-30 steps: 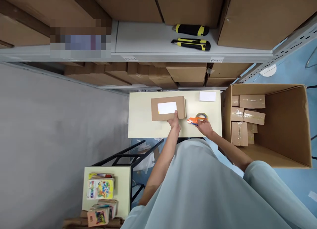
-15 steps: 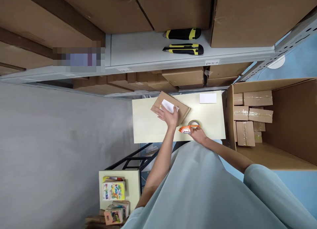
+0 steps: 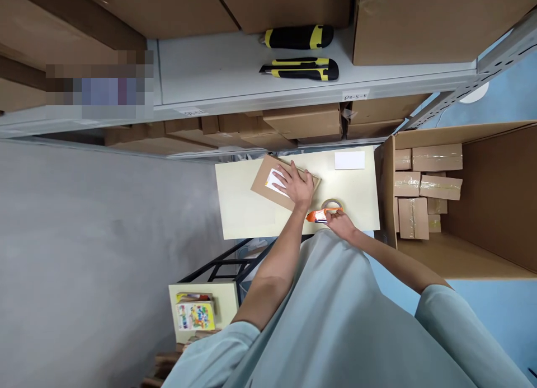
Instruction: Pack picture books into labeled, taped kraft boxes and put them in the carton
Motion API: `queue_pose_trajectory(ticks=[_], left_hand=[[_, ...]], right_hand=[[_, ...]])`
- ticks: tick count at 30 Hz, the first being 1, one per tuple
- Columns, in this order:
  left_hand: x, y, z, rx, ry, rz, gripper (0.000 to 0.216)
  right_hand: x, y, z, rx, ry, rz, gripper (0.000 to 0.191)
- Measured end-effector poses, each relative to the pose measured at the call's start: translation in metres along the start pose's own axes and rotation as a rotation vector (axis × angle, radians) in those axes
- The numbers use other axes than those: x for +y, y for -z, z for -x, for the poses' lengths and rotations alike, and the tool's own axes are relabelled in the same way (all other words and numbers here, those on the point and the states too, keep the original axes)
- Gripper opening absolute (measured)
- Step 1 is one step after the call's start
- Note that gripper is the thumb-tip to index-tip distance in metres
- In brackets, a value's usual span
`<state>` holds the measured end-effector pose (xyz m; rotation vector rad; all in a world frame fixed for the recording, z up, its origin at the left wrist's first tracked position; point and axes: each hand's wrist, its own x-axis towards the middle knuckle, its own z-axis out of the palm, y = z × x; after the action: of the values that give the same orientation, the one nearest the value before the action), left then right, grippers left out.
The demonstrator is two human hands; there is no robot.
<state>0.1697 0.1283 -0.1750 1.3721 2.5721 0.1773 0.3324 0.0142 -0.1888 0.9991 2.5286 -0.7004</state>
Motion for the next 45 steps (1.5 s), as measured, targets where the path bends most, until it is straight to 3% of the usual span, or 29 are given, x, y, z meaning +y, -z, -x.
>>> queue_pose_trajectory(ticks=[5, 9, 20, 24, 28, 30, 33, 37, 40, 43, 45], left_hand=[[0.010, -0.002, 0.010, -0.007, 0.042, 0.009, 0.074], [0.012, -0.002, 0.017, -0.018, -0.011, 0.002, 0.072], [0.015, 0.000, 0.050, -0.083, -0.080, 0.046, 0.074], [0.012, 0.004, 0.054, -0.133, -0.122, 0.069, 0.076], [0.008, 0.008, 0.060, -0.161, -0.182, 0.074, 0.075], [0.002, 0.009, 0.066, -0.176, -0.246, 0.079, 0.075], [-0.011, 0.010, 0.075, -0.212, -0.368, 0.077, 0.078], [-0.033, 0.010, 0.082, -0.293, -0.542, 0.052, 0.084], [-0.048, 0.010, 0.080, -0.330, -0.618, 0.069, 0.087], [-0.059, 0.015, 0.075, -0.312, -0.570, 0.103, 0.087], [-0.067, 0.019, 0.070, -0.220, -0.353, 0.094, 0.088]], right_hand=[[0.008, 0.004, 0.024, -0.048, -0.030, 0.013, 0.035], [0.018, 0.005, 0.046, -0.081, -0.038, 0.015, 0.029], [0.037, 0.006, 0.092, -0.107, -0.076, 0.038, 0.035], [0.072, 0.008, 0.134, -0.122, -0.151, 0.077, 0.030], [0.117, 0.019, 0.164, -0.127, -0.138, 0.126, 0.037], [0.130, 0.029, 0.154, -0.113, -0.115, 0.153, 0.039], [0.135, 0.042, 0.112, -0.095, -0.093, 0.184, 0.042], [0.124, 0.048, 0.048, -0.079, 0.010, 0.224, 0.039], [0.114, 0.042, 0.024, -0.051, 0.088, 0.227, 0.034], [0.104, 0.030, 0.019, -0.038, 0.101, 0.202, 0.034], [0.097, 0.021, 0.019, -0.040, 0.092, 0.193, 0.036]])
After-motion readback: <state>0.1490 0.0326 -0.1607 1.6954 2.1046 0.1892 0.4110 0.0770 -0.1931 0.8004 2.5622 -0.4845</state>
